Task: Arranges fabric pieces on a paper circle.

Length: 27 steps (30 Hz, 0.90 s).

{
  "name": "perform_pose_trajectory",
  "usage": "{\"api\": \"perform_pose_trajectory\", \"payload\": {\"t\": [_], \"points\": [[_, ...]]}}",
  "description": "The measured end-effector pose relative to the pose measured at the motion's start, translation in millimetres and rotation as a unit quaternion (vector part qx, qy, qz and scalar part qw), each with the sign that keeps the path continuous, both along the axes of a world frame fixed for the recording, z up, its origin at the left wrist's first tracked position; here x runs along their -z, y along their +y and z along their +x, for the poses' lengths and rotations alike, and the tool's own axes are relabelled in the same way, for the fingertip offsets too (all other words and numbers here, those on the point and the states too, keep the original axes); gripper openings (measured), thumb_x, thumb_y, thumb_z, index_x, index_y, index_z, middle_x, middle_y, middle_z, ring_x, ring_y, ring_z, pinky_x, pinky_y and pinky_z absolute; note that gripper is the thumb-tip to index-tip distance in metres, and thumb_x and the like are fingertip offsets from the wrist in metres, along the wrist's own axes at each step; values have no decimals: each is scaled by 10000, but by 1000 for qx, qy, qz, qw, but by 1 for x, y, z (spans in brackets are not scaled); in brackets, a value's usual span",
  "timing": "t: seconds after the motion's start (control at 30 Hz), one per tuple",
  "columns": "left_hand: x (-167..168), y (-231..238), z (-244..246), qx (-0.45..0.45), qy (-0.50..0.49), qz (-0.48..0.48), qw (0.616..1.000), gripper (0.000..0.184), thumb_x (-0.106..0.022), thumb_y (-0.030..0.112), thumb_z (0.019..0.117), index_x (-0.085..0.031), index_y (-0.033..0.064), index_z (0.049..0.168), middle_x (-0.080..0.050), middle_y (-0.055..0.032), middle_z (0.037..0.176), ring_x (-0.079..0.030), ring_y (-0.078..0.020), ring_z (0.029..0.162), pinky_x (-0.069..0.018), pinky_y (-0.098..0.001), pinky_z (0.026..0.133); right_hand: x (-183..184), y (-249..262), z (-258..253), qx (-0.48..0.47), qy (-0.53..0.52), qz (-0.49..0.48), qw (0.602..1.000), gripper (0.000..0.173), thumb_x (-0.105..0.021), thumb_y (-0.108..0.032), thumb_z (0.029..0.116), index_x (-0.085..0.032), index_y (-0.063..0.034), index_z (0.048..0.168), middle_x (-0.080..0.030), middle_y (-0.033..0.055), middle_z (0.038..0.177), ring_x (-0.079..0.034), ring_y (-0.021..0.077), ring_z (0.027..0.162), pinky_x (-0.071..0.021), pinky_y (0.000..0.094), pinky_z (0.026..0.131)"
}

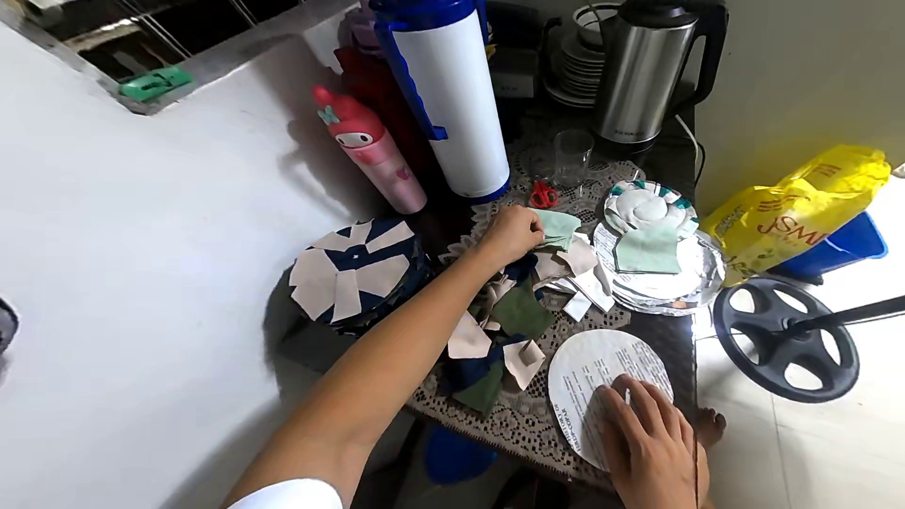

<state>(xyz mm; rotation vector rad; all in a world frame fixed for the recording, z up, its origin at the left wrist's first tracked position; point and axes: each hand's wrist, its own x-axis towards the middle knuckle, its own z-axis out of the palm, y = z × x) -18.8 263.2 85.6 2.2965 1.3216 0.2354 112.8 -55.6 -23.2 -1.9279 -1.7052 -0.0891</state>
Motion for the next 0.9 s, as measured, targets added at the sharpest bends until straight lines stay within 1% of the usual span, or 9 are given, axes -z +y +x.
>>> {"api": "perform_pose_trajectory", "payload": {"t": [0.1,0.2,0.37,0.57,0.63,0.7,0.8,0.87,0.9], "points": [[1,5,1,-10,-1,-13,1000,203,-642,158,1009,-744,-10,1060,-715,-220,1064,-667,-383,1073,-483,-603,972,0,0,0,-1,2,0,1000,334,-547,-346,954,-782,-233,1162,-700,93,1280,-623,368,1214,-470,562,969],[1,11,0,-48,-85,-41,994,215,-639,142,1002,-720,-48,1064,-701,-235,1060,-663,-364,1044,-489,-585,955,1,0,0,1,0,6,1000,339,-535,-353,955,-783,-240,1158,-702,92,1278,-624,363,1212,-467,560,970],[-8,19,-2,-85,-270,-100,954,150,-597,96,1003,-626,-41,1056,-616,-126,949,-578,-180,850,-496,-382,804,4,0,0,-2,4,14,1000,338,-524,-346,962,-777,-250,1164,-700,79,1277,-623,353,1210,-470,549,969],[-46,-5,-3,-51,-304,-140,941,144,-568,61,1031,-556,-6,1158,-635,-82,899,-622,-112,795,-539,-307,759,3,2,-1,-1,2,18,1000,325,-543,-331,934,-785,-242,1131,-717,58,1234,-639,345,1182,-482,552,945],[-57,-23,-5,-7,-294,-172,940,131,-548,43,1036,-564,6,1161,-666,-57,873,-647,-88,766,-557,-282,732,-16,5,3,-15,60,-11,998,294,-647,-265,894,-787,-163,1132,-721,103,1211,-637,404,1182,-481,627,950],[-66,-46,-7,54,-275,-212,936,142,-518,23,1043,-583,6,1167,-673,-44,882,-659,-76,758,-574,-263,719,-42,11,12,-23,140,8,990,355,-687,-252,912,-743,-75,1215,-680,195,1279,-591,479,1234,-452,694,972],[-80,-92,-9,126,-246,-271,922,177,-480,8,1049,-618,9,1158,-688,-38,852,-677,-79,739,-591,-254,693,-75,28,28,-57,295,54,952,648,-639,-467,930,-595,-37,1414,-539,193,1487,-465,365,1410,-394,582,1102],[-80,-116,-12,183,-241,-319,898,194,-467,-8,1034,-640,25,1117,-694,-23,851,-676,-67,745,-586,-234,692,-97,35,39,-108,482,-9,869,776,-722,-397,870,-457,-78,1525,-448,97,1569,-428,177,1438,-405,374,1151],[-77,-125,-13,204,-240,-346,884,191,-477,-5,1031,-649,37,1102,-698,-14,856,-677,-59,754,-586,-224,699,-101,38,45,-140,553,-44,820,768,-732,-317,853,-440,-102,1529,-490,49,1526,-488,124,1375,-452,323,1102]]}}
